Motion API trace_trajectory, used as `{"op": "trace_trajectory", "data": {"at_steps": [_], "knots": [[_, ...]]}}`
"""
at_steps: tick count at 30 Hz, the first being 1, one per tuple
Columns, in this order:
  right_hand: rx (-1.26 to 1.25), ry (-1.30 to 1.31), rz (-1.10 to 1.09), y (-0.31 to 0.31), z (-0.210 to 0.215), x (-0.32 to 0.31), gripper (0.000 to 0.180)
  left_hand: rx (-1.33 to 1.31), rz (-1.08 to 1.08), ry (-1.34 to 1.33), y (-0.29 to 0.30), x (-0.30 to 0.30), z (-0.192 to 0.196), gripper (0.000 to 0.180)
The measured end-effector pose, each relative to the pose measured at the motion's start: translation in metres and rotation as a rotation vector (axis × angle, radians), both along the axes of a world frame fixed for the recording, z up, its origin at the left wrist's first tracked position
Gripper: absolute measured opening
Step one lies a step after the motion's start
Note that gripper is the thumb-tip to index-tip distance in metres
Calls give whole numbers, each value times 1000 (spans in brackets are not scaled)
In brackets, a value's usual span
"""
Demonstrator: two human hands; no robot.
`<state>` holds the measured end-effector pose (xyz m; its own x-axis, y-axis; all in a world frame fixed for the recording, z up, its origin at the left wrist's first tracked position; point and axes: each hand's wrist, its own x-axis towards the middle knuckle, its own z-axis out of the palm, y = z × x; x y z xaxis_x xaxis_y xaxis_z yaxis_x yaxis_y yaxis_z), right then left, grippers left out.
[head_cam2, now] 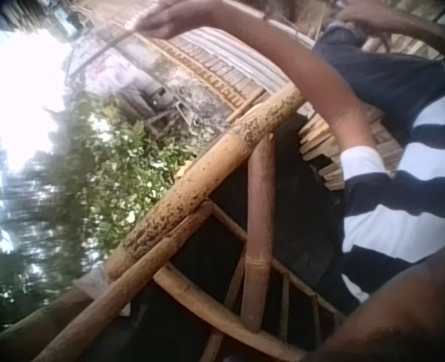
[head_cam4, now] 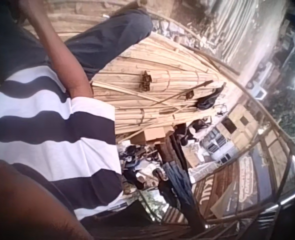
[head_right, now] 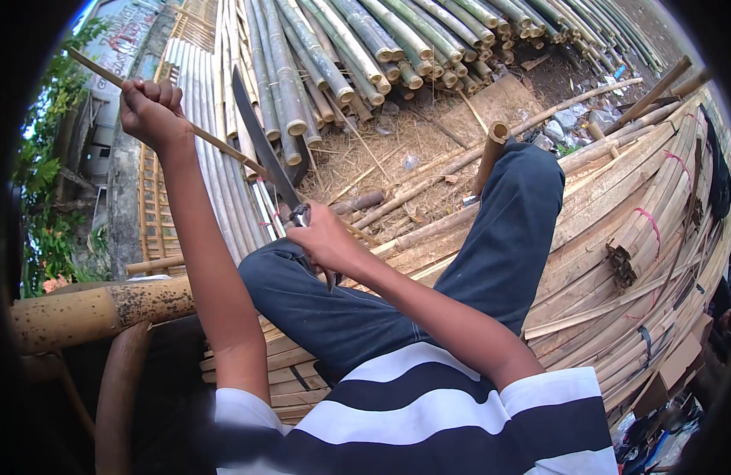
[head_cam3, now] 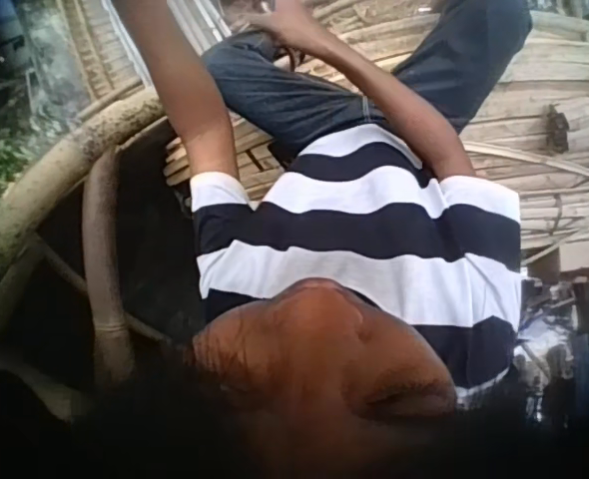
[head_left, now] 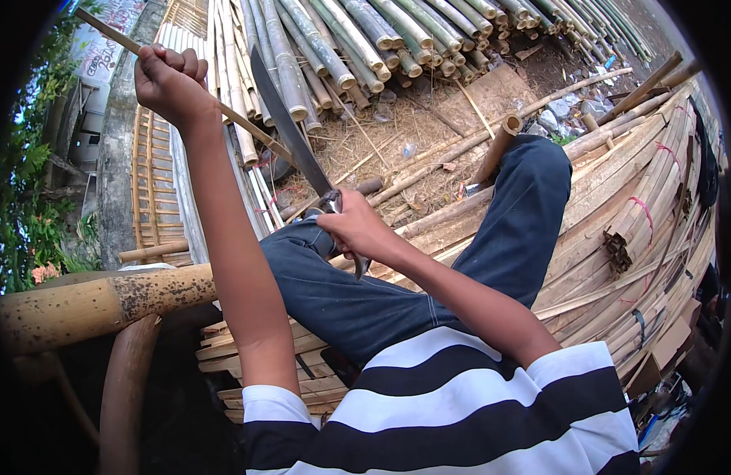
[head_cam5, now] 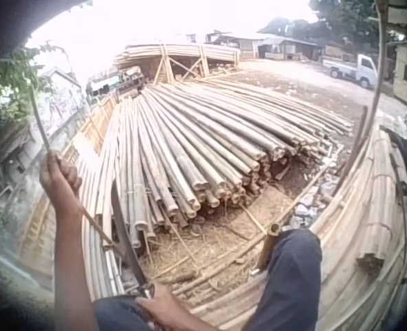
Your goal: The person uses a machete to scrape and smooth a thin strip of bamboo by pulling the strip against the blade.
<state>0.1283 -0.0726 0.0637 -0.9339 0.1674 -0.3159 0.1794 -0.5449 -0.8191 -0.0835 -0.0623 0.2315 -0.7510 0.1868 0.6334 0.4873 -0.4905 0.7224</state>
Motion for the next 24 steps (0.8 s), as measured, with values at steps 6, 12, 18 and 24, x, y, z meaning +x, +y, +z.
{"op": "trace_trajectory", "data": {"at_steps": [6, 12, 18, 24], "knots": [[-66, -435, -34, -38, -128, 75, 16, 15, 3, -45, -6, -10, -4, 27], [153, -280, -37, -21, -60, 43, 19, -29, 8, -4, 9, -2, -4, 27], [584, -43, -110, -5, -39, 21, 35, -16, -15, 7, 14, 6, -2, 29], [71, -561, 12, -46, -157, 86, 14, -10, 42, -21, -1, -9, -4, 31]]}}
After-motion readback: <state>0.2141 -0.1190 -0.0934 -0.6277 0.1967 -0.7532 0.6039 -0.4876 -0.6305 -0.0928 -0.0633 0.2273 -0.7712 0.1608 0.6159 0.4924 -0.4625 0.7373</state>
